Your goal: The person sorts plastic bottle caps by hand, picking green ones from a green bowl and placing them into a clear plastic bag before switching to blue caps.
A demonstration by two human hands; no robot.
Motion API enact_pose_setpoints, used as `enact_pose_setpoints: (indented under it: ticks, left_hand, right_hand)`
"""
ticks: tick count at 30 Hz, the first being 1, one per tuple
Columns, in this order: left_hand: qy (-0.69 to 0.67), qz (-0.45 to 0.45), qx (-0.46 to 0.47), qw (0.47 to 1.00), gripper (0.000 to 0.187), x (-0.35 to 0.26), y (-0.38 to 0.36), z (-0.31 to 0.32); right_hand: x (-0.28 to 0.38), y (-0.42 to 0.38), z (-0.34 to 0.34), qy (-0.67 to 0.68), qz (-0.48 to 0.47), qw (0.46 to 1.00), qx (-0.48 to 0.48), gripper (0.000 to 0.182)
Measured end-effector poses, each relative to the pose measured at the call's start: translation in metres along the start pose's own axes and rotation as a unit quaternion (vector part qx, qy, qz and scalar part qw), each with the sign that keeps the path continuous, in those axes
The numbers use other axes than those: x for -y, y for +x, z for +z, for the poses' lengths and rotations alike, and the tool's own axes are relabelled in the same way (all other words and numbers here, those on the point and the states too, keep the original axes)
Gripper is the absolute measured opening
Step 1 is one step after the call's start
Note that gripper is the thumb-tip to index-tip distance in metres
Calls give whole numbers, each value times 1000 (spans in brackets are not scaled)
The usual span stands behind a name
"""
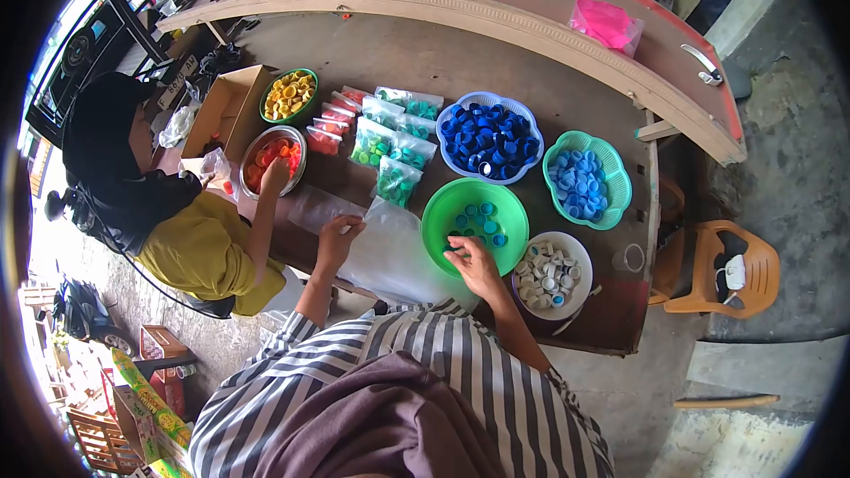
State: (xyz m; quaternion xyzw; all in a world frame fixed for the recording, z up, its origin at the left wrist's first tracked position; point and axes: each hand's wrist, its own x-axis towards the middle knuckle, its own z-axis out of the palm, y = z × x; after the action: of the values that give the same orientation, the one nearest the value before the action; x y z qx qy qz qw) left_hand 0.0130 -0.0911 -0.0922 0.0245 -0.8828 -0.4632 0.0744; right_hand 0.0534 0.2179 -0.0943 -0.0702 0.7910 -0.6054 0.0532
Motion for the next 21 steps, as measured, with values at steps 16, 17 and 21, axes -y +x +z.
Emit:
enact_pose_setpoints:
  ticks: [16, 17, 21]
  left_hand:
    - [-36, 17, 1, 999, 15, -45, -8, -12]
    - [-36, 18, 3, 999, 15, -47, -11, -5]
    - [57, 155, -80, 983, 16, -83, -20, 23]
  right_hand:
    - [22, 16, 21, 257, 171, 950, 32, 25]
    - [20, 15, 18, 258, 172, 950, 30, 25]
    - [14, 9, 10, 213, 157, 964, -8, 19]
